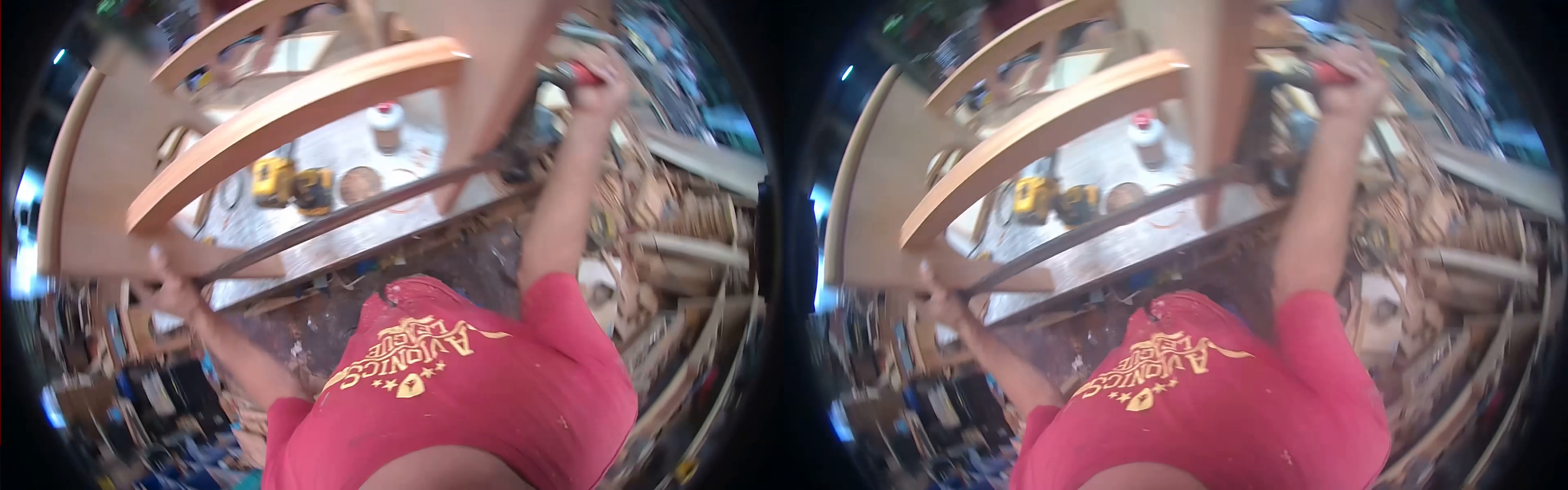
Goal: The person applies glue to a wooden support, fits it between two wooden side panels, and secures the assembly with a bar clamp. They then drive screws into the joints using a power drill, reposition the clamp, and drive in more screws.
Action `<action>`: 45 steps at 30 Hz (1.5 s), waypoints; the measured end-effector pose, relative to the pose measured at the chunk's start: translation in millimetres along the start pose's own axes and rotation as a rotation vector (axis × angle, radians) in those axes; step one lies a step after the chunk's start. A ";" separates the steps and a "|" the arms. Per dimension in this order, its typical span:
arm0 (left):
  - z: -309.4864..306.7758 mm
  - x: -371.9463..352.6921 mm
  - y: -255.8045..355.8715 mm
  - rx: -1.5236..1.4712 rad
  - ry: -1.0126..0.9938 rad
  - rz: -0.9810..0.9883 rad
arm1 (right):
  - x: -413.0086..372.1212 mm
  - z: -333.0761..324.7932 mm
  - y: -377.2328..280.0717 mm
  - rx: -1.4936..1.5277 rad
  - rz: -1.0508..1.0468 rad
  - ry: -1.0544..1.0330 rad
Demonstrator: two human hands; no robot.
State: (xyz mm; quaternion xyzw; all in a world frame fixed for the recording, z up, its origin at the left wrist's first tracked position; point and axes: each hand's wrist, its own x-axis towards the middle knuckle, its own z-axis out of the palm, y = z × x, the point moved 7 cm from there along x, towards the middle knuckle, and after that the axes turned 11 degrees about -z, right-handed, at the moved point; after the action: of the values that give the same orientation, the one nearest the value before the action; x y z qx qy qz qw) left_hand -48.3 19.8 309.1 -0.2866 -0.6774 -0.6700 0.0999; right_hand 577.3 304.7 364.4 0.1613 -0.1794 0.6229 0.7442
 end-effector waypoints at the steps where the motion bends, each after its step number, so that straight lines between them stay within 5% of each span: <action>1: 1.7 -2.7 0.2 -0.037 0.005 -0.090 | -5.4 2.1 -1.9 -0.148 -0.050 0.210; 2: 2.9 -3.8 1.4 -0.071 0.005 -0.082 | -7.6 4.3 -3.2 -0.296 -0.098 0.296; 4: -1.8 -6.7 11.3 0.027 0.059 -0.020 | 30.5 -53.3 -35.8 -0.152 0.189 -0.220; 9: 1.8 -12.5 20.3 0.042 0.055 0.009 | -37.4 20.2 -47.9 -1.094 -0.469 0.294; 11: -1.5 -9.5 16.1 0.072 0.062 0.033 | -39.7 14.5 -106.8 -1.593 -0.627 0.231; 13: -3.2 26.7 -67.2 -0.159 -0.077 -0.058 | -26.8 -0.3 -150.6 -2.208 -0.775 0.046; 16: 5.0 11.8 -29.7 -0.096 -0.103 -0.057 | 18.0 -104.4 -207.9 -2.831 -0.393 -0.273; 20: -4.1 -13.6 27.7 -0.024 0.078 0.162 | 31.4 -213.6 -252.4 -3.213 0.108 -0.569; 21: -3.5 -13.3 37.9 -0.009 0.085 0.143 | 32.7 -222.9 -259.3 -3.248 0.129 -0.595; 25: 1.9 -20.0 47.1 -0.001 0.069 0.108 | 22.7 -199.5 -237.6 -3.123 0.494 -0.152; 28: 0.9 -17.7 38.9 -0.025 0.063 0.093 | 31.3 -214.7 -258.6 -2.941 0.206 -0.351; 31: 1.3 -17.4 42.7 0.002 0.056 0.119 | 18.7 -172.2 -246.3 -3.092 0.244 -0.149; 34: 1.4 -17.2 40.9 0.038 0.091 0.133 | 38.6 -175.0 -292.3 -2.900 0.102 -0.092; 38: 2.4 -17.8 40.7 0.060 0.111 0.118 | 48.1 -83.9 -311.7 -2.819 -0.630 -0.326; 40: 2.0 -18.0 39.9 0.055 0.104 0.106 | 49.4 -31.3 -304.5 -2.699 -0.373 -0.088; 45: 0.9 -17.3 39.2 0.065 0.116 0.131 | 12.9 75.1 -212.5 -2.150 -0.385 0.053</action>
State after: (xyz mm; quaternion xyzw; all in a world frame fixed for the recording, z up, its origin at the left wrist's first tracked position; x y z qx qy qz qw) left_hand -13.5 13.9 333.3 -0.2879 -0.6715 -0.6553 0.1917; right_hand 783.7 244.5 433.3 -0.5614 -0.5854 0.0171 0.5846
